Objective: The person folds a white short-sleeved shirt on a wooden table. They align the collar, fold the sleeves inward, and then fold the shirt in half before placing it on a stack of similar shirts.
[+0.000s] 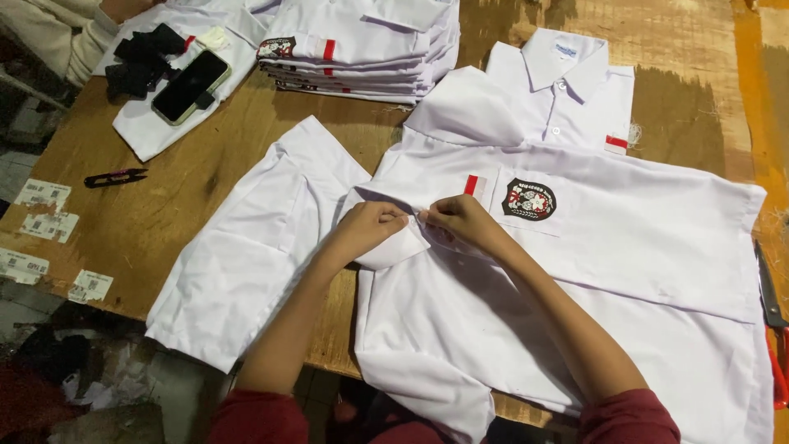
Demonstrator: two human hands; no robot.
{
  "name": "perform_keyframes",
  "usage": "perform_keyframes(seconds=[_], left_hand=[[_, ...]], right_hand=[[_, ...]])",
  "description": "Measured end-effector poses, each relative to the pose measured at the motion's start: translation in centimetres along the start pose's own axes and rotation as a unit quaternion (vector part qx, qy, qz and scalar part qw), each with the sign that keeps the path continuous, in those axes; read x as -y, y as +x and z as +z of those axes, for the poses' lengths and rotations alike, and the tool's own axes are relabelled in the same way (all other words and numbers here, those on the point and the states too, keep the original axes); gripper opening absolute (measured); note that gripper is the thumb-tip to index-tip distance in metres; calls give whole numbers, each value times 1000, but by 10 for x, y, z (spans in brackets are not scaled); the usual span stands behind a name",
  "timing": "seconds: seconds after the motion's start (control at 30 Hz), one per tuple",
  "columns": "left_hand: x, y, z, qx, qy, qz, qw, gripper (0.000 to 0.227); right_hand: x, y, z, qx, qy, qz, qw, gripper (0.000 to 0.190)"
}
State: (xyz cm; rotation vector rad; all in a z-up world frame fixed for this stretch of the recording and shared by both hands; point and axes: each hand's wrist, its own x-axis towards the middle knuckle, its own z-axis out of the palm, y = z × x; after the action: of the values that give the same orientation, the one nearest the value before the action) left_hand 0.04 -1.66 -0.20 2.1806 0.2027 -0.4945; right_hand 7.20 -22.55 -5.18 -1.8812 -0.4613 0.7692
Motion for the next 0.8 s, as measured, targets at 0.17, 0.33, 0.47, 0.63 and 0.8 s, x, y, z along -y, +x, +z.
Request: perform_keyframes(seconds=[0.17, 0.33, 0.47, 0.63, 0.8], left_hand=[[18, 14, 9, 1, -42, 5, 999, 39], [24, 18, 11, -6, -106, 24, 994, 40], [28, 24, 13, -9, -151, 34, 988, 40], [30, 25, 17, 0, -179, 44, 983, 40], [38, 31, 22, 15, -213, 63, 975, 37]], right_hand=[[-33, 17, 8, -7, 3, -10, 1000, 27], [-14, 9, 8, -40, -4, -10, 999, 26], [-24, 16, 12, -74, 3, -18, 997, 23], [-21, 14, 9, -63, 10, -28, 998, 20], [-39, 24, 12, -70, 4, -56, 996, 18]])
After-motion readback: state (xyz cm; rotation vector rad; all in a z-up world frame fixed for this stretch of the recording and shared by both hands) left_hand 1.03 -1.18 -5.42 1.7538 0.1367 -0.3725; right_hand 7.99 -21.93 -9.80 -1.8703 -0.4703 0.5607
